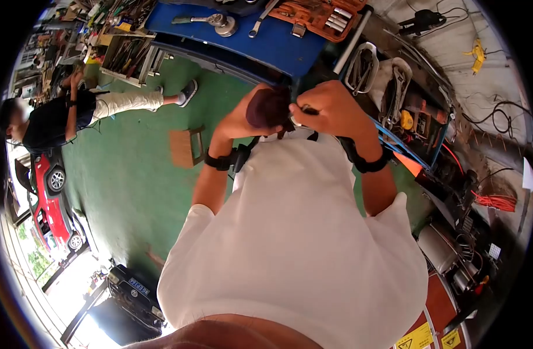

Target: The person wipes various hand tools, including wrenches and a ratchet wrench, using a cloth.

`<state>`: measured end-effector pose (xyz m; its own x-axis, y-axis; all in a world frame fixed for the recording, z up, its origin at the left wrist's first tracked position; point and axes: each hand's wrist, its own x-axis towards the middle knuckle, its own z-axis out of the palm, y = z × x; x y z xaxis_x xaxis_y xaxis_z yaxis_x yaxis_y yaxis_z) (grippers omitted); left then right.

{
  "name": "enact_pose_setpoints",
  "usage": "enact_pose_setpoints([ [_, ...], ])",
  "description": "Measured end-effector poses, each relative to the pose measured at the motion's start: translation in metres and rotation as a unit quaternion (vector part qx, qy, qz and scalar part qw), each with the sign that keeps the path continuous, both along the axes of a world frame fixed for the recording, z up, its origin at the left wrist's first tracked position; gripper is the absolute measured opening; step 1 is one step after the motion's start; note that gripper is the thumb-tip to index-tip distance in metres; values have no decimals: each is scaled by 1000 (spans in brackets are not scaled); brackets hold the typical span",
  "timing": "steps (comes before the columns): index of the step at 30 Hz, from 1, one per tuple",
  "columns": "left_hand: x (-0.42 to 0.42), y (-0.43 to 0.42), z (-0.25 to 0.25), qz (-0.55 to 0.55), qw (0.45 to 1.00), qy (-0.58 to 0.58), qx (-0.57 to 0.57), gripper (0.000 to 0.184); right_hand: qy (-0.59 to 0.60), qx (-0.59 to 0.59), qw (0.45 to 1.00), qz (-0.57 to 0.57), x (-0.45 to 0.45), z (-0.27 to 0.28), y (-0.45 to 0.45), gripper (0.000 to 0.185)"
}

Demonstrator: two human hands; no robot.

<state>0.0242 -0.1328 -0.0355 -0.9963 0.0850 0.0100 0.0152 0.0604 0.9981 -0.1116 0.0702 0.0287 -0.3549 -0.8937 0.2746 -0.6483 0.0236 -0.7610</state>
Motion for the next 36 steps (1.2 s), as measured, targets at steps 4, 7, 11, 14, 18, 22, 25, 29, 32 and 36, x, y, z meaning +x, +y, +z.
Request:
enact_pose_setpoints([
  [4,15,-19,-32,10,1000,-3,18,75,-7,11,1000,-3,1,-10,2,28],
  [7,52,-47,-54,86,966,-102,221,76,-34,16,999,-29,-1,-15,12,28],
  [11,78,-62,-81,150,970,-59,181,68,-12,-2,997,-72,-9,-28,25,27],
  [14,66,-34,-82,181,865,-50,465,60,-236,-21,967,-96,-16,-44,21,29],
  [18,39,-23,-71,397,755,-67,518,46,-220,-6,975,-35,-25,-38,4,31],
  [22,31,-13,-50,312,789,-58,526,55,-231,-40,968,-85,-41,-38,-3,37],
  [25,32,11,-48,248,786,-41,565,66,-252,-49,963,-84,-46,-41,-4,42],
  [29,37,14,-63,205,767,0,608,73,-268,-46,960,-66,-50,-57,-5,44],
  [32,25,15,-57,190,739,70,643,65,-288,-40,953,-80,-54,-68,-3,42],
  [36,8,9,-54,363,714,106,589,50,-216,-45,973,63,-45,-74,3,33],
])
